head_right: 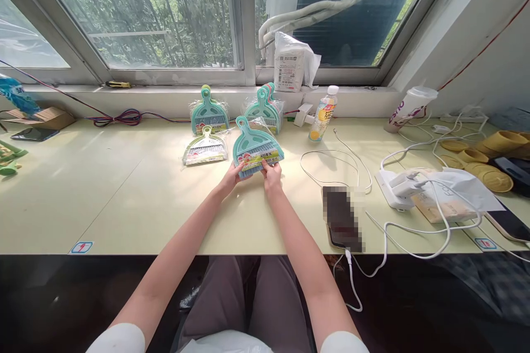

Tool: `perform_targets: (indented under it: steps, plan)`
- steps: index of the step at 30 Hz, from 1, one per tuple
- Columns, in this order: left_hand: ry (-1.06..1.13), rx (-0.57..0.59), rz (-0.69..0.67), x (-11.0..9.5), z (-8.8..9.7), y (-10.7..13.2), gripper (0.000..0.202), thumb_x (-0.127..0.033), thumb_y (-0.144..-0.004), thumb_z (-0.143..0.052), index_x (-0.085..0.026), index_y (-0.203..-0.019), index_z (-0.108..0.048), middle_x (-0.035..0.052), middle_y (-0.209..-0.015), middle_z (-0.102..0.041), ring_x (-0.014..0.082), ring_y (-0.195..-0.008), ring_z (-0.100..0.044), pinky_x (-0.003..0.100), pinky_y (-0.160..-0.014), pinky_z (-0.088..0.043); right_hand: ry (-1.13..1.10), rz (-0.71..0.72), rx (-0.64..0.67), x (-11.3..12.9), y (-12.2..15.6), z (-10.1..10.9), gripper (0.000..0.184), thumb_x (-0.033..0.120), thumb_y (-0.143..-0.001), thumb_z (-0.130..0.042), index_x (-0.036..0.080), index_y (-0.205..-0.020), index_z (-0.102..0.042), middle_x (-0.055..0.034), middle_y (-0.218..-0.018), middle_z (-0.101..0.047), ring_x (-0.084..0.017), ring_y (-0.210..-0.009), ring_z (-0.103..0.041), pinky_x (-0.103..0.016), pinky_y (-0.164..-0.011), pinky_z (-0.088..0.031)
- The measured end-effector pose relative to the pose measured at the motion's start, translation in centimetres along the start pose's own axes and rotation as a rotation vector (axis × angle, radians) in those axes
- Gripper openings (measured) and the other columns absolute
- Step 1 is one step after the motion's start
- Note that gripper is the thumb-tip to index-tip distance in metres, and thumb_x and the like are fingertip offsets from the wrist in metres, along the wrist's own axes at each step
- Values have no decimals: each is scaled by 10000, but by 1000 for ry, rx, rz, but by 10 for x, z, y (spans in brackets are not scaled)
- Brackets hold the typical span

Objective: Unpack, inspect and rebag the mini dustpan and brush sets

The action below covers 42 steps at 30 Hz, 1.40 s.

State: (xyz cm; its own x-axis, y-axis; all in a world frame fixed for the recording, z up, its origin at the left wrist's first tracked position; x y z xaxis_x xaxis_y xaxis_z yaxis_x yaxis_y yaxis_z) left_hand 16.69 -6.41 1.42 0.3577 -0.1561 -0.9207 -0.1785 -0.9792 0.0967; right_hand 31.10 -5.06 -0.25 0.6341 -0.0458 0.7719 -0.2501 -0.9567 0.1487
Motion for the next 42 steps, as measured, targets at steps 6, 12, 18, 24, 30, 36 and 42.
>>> perform_targets:
  steps: [6,12,18,24,30,36,42]
  plan:
    - [-48,-2,-97,-2,-2,-2,603,-413,-756,-746,-200,-1274,-521,127,-1322,-607,330,-1233,-557,481,-1002,-473,33,34,41,4,-3,0,368,182,-666,-784,210,-982,-597,-36,-1072,-698,-183,-1035,-672,-325,-893,-595]
    - [-127,77,-18,9,-6,1,666,-504,-773,-713,-256,-1328,-440,141,-1284,-629,289,-921,-711,489,-883,-510,44,85,45,9,-5,2,381,207,-648,-798,201,-974,-602,-51,-1093,-684,-195,-1041,-665,-318,-865,-600]
    - [-97,-31,-28,2,2,-7,582,-532,-768,-701,-256,-1253,-536,116,-1307,-619,325,-1176,-597,441,-895,-514,31,103,81,12,-2,-2,416,218,-649,-800,202,-1010,-594,-49,-1074,-690,-193,-1045,-664,-324,-876,-597]
    - [-79,-38,-177,-6,11,-7,592,-401,-740,-762,-198,-1244,-528,128,-1264,-638,337,-1220,-554,475,-986,-468,67,-23,64,5,-6,-2,299,215,-684,-750,200,-946,-607,-9,-924,-716,-161,-864,-698,-304,-810,-608]
    - [-117,23,-162,-16,10,-1,629,-389,-745,-762,-238,-1296,-498,97,-1275,-627,322,-1213,-561,491,-990,-475,81,-39,-53,10,-17,12,194,366,-789,-638,197,-881,-614,0,-782,-715,-149,-753,-693,-290,-752,-612]
    - [-161,82,-135,-19,14,2,691,-427,-731,-772,-272,-1341,-486,71,-1299,-618,312,-1204,-569,428,-937,-518,93,-33,-43,10,-18,14,313,458,-767,-706,210,-942,-626,-19,-916,-728,-153,-775,-698,-296,-743,-616]
    - [-162,-16,-124,-19,26,-3,693,-459,-743,-754,-314,-1358,-469,59,-1325,-606,303,-1188,-588,393,-872,-547,54,-65,241,7,-10,-4,355,351,-728,-763,234,-1023,-604,-20,-1047,-721,-167,-939,-697,-320,-873,-589]
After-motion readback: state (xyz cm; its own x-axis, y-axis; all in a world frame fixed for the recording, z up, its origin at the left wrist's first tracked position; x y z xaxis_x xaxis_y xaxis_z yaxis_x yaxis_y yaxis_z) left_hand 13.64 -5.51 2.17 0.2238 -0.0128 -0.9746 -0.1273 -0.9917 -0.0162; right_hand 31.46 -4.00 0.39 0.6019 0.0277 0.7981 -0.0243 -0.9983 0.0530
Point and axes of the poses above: each hand's wrist, its own y-axis away from the middle knuckle, its own z-axis out of the back of the hand, x = y × z, the point moved 4 cm from there along -y, towards the middle knuckle
